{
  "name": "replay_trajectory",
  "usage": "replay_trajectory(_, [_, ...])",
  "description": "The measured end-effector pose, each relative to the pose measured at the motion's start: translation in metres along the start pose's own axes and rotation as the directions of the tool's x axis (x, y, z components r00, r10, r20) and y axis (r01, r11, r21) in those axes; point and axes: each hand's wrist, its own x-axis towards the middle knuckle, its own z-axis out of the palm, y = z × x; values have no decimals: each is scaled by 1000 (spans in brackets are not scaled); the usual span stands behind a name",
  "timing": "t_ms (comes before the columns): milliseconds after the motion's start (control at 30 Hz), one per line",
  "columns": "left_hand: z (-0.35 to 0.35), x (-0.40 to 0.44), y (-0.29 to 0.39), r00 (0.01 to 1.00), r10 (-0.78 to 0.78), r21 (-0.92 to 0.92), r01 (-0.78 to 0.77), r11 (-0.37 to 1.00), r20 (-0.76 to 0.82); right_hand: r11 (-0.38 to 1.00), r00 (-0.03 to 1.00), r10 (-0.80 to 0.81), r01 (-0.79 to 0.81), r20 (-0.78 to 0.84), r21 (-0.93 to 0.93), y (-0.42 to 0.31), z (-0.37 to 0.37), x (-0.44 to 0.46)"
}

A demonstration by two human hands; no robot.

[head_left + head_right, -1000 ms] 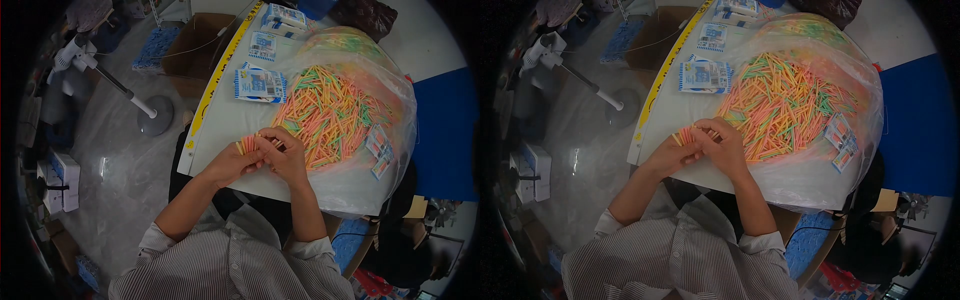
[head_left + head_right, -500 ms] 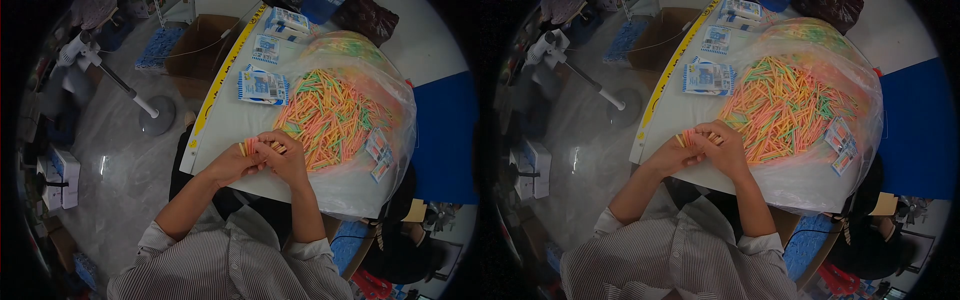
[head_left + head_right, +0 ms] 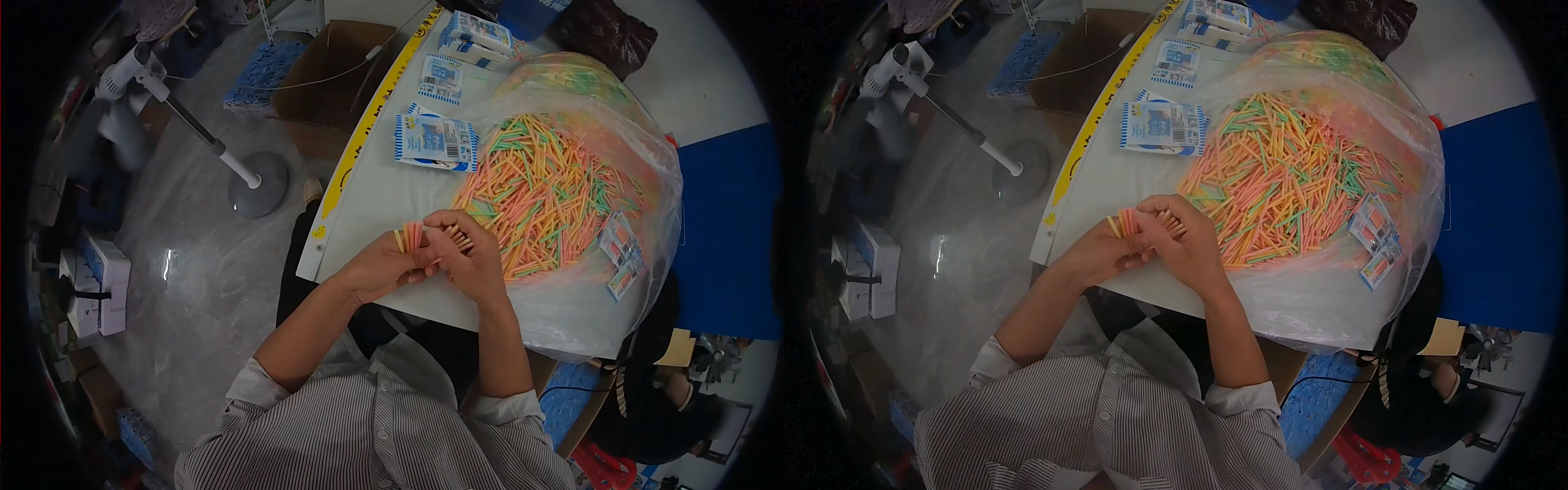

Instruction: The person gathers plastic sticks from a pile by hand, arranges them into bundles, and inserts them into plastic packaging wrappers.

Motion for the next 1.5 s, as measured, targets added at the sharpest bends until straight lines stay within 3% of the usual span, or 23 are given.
replay_trajectory(67, [0,0,-2,1000,0,14,1,1000,-25,982,996,-86,80,-31,-169,0,2,2])
replay_trajectory(200, [1,0,-3,1000,12,-5,-12,1000,-11,968,984,-172,161,-44,-194,8,3,4])
replay_trajectory(300, [-2,1,-3,1000,9,-5,-9,1000,9,990,995,-76,68,-65,-122,5,4,1])
replay_trajectory(367, [-3,2,-2,1000,-19,-1,19,1000,23,998,997,2,3,-81,57,4,4,0])
replay_trajectory(500, [-3,2,-4,1000,-16,4,16,1000,12,999,998,14,-11,-63,50,0,4,1])
replay_trajectory(567, [-4,1,-7,999,-13,29,14,999,-34,986,995,-101,101,5,-131,7,2,4])
replay_trajectory(667, [-1,2,-5,999,-11,38,12,999,-40,938,971,-237,239,37,-251,12,2,8])
replay_trajectory(767, [4,0,-4,997,-6,-9,5,1000,-75,976,994,-109,110,16,-188,9,1,6])
replay_trajectory(900, [-2,1,-5,999,-25,-8,24,1000,-49,978,995,-94,91,-9,-188,13,-2,5])
replay_trajectory(1000, [-5,2,-5,999,-42,11,42,999,3,996,999,-54,54,-2,-68,6,0,8])
replay_trajectory(1067, [-8,2,-7,998,-50,39,49,998,45,852,917,-372,399,145,-340,10,-4,14])
replay_trajectory(1100, [-8,2,-8,998,-50,37,49,998,45,852,917,-371,398,145,-341,9,-4,13])
replay_trajectory(1200, [-7,2,-8,996,-32,55,27,998,79,951,983,-100,141,156,-277,7,-4,9])
replay_trajectory(1367, [3,-1,3,992,-106,15,105,994,70,996,985,55,-43,161,-81,2,-6,7])
replay_trajectory(1400, [1,0,2,992,-106,14,106,994,73,996,986,57,-44,160,-83,4,-8,8])
replay_trajectory(1467, [-2,0,-1,984,-113,123,96,988,135,969,945,-110,170,308,-177,9,-10,11])
replay_trajectory(1500, [0,-1,-1,984,-112,124,95,988,136,969,945,-112,172,308,-177,8,-8,9])
